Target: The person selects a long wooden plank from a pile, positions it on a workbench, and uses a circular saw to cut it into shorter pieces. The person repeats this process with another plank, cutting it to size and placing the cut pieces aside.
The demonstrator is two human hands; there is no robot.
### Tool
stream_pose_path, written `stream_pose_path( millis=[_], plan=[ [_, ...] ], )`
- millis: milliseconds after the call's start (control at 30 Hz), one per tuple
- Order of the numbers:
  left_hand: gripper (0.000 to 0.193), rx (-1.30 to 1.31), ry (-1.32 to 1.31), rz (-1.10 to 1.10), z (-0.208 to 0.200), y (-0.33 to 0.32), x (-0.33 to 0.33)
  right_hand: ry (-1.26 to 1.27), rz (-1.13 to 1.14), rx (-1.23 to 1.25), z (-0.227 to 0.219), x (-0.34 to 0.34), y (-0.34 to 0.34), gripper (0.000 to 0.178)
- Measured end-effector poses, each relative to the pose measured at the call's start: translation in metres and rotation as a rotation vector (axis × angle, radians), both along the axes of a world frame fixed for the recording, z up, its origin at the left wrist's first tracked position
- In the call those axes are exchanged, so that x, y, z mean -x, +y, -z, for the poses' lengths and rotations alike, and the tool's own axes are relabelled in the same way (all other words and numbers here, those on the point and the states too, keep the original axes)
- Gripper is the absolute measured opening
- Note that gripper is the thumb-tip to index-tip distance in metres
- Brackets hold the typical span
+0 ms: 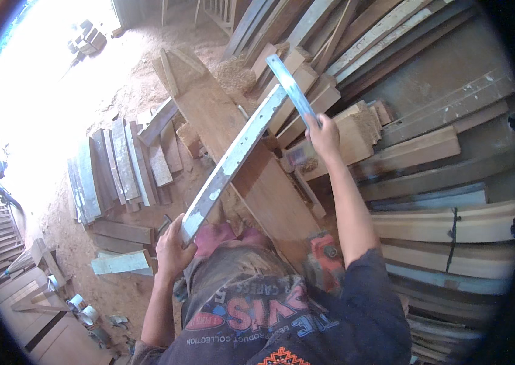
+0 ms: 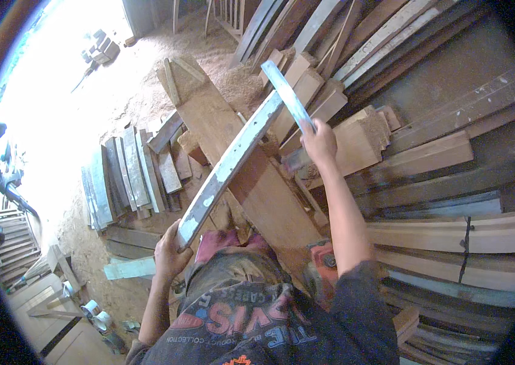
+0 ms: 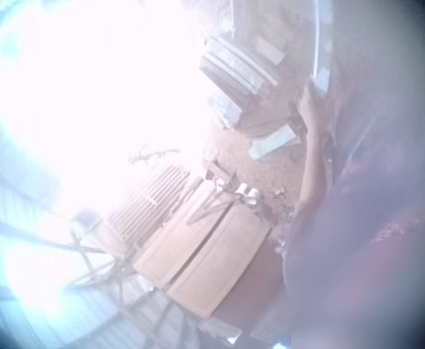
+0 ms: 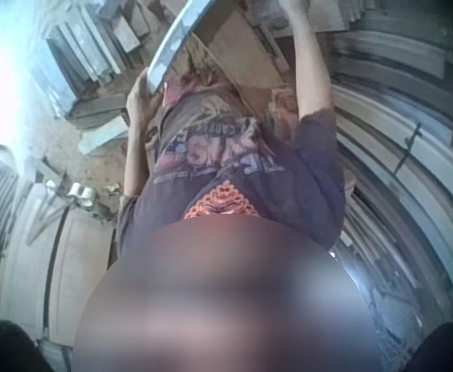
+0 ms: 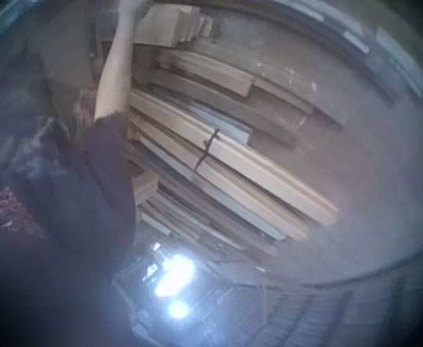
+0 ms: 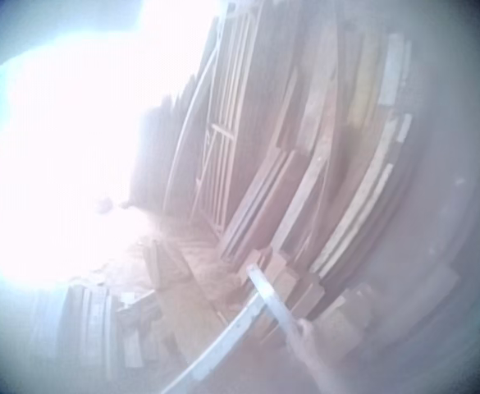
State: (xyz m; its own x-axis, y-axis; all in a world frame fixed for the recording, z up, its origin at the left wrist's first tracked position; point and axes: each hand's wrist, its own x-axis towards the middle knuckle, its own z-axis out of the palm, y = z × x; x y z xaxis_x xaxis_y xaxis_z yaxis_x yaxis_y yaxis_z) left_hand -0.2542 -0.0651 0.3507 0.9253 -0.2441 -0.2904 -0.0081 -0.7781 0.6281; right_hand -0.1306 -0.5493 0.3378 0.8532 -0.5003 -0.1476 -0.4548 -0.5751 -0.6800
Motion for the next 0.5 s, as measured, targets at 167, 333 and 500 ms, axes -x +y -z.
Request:
stream_pose_path(
  millis=[167, 333, 500],
  plan=[
    [0.086, 0.091, 0.001, 0.007, 0.003, 0.002, 0.004, 0.074, -0.025, 0.045, 0.020, -0.061, 0.017, 0.056],
    [0.085, 0.137, 0.024, -0.006, 0.000, 0.000, 0.002, 0.072, -0.433, 0.156, 0.001, 0.028, 0.115, 0.059],
    [0.082, 0.122, -0.007, 0.024, 0.003, 0.002, -0.002, 0.088, -0.437, 0.078, -0.011, 0.048, 0.143, 0.053]
  ],
)
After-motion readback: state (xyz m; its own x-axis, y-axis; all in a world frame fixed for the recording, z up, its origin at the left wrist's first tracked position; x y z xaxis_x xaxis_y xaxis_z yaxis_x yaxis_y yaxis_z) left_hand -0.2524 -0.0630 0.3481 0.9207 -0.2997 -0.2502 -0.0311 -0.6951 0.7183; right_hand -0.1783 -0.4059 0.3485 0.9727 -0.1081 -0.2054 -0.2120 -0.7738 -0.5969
